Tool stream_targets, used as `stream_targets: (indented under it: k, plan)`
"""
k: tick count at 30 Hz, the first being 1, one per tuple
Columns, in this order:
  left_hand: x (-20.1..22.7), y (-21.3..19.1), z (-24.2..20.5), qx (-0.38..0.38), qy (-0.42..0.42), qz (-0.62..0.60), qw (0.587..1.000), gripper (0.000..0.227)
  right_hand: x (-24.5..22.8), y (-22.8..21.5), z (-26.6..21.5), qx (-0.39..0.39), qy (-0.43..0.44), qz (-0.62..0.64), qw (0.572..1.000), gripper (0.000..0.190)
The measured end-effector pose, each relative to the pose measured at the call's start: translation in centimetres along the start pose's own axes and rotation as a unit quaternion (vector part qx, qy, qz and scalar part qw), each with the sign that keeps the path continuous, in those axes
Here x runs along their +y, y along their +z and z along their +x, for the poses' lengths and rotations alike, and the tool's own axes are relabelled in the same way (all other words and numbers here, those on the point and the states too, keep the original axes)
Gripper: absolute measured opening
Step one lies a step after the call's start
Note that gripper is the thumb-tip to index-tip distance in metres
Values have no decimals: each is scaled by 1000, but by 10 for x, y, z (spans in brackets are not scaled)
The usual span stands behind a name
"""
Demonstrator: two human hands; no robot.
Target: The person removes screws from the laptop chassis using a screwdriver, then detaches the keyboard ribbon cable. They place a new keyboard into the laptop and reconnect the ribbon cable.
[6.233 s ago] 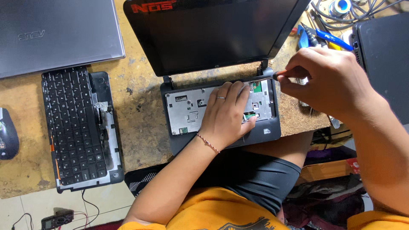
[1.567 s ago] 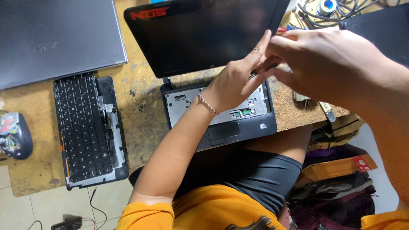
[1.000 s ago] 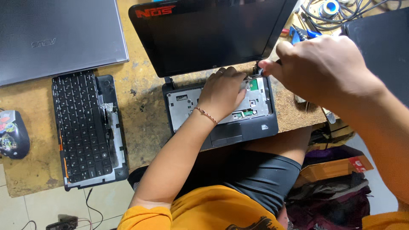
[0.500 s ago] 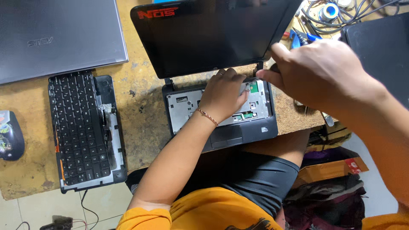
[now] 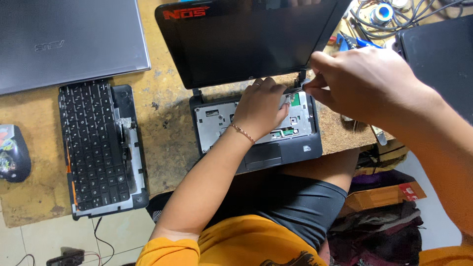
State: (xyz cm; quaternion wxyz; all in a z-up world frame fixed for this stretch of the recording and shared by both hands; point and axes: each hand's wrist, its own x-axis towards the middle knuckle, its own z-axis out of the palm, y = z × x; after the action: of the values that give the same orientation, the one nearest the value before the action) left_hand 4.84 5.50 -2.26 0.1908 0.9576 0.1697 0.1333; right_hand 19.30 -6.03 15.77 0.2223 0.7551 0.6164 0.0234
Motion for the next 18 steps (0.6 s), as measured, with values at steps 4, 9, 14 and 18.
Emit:
stream_targets:
  k: [4,9,14,18]
  plan:
    - [7,-11,-1,-9,-6,14,1000,34,3,8,-7,27,-12,-48,998,45]
    - [15,-60,-28,-109,-27,52,992,74,18,10,-35,76,53,78,993,45]
    - [-22,-105,-104,94,-26,19,995,44,-4,64,-65,292,-14,417,861,30]
    - [-63,-139,-162,209,-98,8,973,10,-63,150,-61,331,101,686,639,29]
